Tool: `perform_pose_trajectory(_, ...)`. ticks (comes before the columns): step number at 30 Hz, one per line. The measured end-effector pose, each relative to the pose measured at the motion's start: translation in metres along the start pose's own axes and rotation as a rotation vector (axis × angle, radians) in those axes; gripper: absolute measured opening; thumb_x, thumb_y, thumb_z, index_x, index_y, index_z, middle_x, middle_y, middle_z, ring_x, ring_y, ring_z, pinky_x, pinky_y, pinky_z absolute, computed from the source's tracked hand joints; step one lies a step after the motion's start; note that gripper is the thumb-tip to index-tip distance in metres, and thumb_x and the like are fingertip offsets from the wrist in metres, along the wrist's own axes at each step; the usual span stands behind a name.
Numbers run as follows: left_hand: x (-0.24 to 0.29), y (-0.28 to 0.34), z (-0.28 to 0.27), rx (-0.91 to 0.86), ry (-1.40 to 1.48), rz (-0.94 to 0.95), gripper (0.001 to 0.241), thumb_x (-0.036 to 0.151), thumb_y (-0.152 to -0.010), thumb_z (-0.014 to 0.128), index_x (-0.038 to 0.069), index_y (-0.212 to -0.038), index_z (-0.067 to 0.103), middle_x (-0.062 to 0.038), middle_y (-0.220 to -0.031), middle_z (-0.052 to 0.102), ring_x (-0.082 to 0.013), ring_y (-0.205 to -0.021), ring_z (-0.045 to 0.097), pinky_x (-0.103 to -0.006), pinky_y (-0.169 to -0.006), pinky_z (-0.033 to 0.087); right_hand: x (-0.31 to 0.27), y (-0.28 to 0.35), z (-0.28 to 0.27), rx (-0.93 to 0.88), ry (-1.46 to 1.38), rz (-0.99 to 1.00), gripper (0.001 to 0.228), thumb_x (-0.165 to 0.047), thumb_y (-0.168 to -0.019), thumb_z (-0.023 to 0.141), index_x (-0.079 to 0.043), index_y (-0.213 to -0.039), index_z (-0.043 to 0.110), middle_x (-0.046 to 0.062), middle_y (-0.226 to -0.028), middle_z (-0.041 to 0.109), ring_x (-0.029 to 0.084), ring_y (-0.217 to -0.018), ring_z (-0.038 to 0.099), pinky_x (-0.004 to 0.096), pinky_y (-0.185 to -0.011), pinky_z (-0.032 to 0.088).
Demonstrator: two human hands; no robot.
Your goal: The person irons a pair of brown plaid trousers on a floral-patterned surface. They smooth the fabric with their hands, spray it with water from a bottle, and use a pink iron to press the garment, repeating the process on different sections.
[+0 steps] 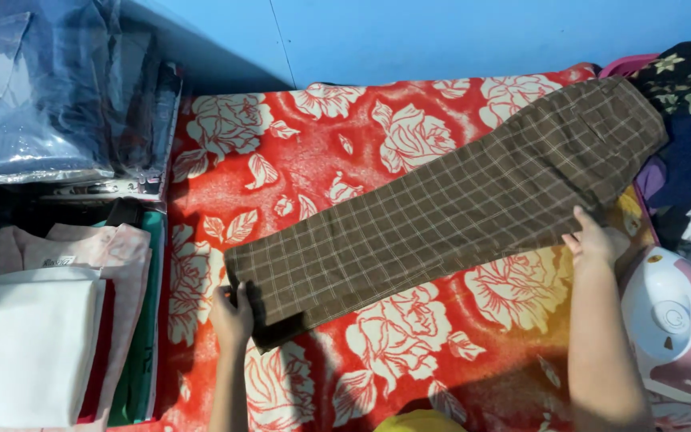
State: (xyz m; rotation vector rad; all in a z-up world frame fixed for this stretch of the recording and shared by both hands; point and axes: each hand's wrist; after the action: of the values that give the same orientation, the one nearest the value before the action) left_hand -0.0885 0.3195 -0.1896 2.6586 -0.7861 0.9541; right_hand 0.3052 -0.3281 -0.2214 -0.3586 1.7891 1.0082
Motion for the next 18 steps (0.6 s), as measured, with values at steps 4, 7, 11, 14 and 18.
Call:
perform_pose_trajectory(4, 0.000, 0.023, 0.003, -0.043, -0.060, -0.040, 0.033, 0.040, -0.102, 0.057, 0.007, -0.107, 0.054, -0.026, -0.095, 0.072, -0.0529, -0.088, 0.066, -0.0584, -0.078, 0.049, 0.015, 0.007, -0.005, 0.016, 0.024, 0.052, 0.067, -0.024, -0.081, 0.093, 0.006, -0.124, 0.051, 0.020, -0.118, 0.074, 0.026, -0.097, 0.081, 0.041, -0.080, 0.075)
perform_pose_trajectory(7, 0.005, 0.033, -0.009, -0.015, -0.019, 0.019, 0.031, 0.038, -0.104, 0.054, 0.007, -0.108, 0.052, -0.027, -0.091, 0.071, -0.0553, -0.085, 0.064, -0.0591, -0.074, 0.046, 0.036, -0.024, -0.013, -0.047, 0.127, 0.184, 0.074, -0.066, -0.083, 0.084, -0.012, -0.122, 0.051, 0.003, -0.136, 0.068, 0.019, -0.123, 0.071, 0.018, -0.092, 0.063)
perform_pose_trajectory(11, 0.018, 0.047, -0.005, 0.046, -0.306, 0.005, 0.031, 0.042, -0.104, 0.052, 0.011, -0.111, 0.052, -0.025, -0.085, 0.070, -0.0530, -0.073, 0.065, -0.0619, -0.062, 0.047, 0.011, 0.034, -0.015, -0.013, 0.187, -0.101, 0.057, -0.033, -0.096, 0.087, 0.015, -0.086, 0.058, 0.027, -0.087, 0.073, 0.029, -0.072, 0.081, 0.034, -0.060, 0.071)
perform_pose_trajectory(14, 0.048, 0.046, -0.009, 0.124, -0.366, -0.016, 0.038, 0.040, -0.099, 0.058, 0.005, -0.113, 0.053, -0.023, -0.098, 0.063, -0.0481, -0.089, 0.063, -0.0624, -0.065, 0.050, 0.019, 0.026, -0.032, -0.015, 0.224, -0.266, 0.035, -0.014, -0.102, 0.066, 0.014, -0.084, 0.057, 0.026, -0.084, 0.072, 0.030, -0.067, 0.078, 0.036, -0.058, 0.069)
perform_pose_trajectory(18, 0.059, 0.033, -0.005, 0.089, -0.360, -0.200, 0.064, 0.057, -0.099, 0.053, -0.006, -0.113, 0.059, -0.030, -0.116, 0.062, -0.0488, -0.111, 0.060, -0.0655, -0.079, 0.050, 0.007, 0.058, -0.055, -0.151, 0.545, -1.116, 0.055, 0.015, -0.079, 0.065, 0.007, -0.133, 0.059, 0.027, -0.116, 0.059, 0.035, -0.090, 0.062, 0.038, -0.074, 0.053)
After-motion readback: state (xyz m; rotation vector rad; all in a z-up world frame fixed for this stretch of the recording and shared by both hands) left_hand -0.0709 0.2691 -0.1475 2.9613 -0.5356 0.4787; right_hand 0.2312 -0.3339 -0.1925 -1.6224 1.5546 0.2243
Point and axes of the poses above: each hand's wrist, its own y-axis away from the middle knuckle, its own z-axis out of the palm, x = y × z
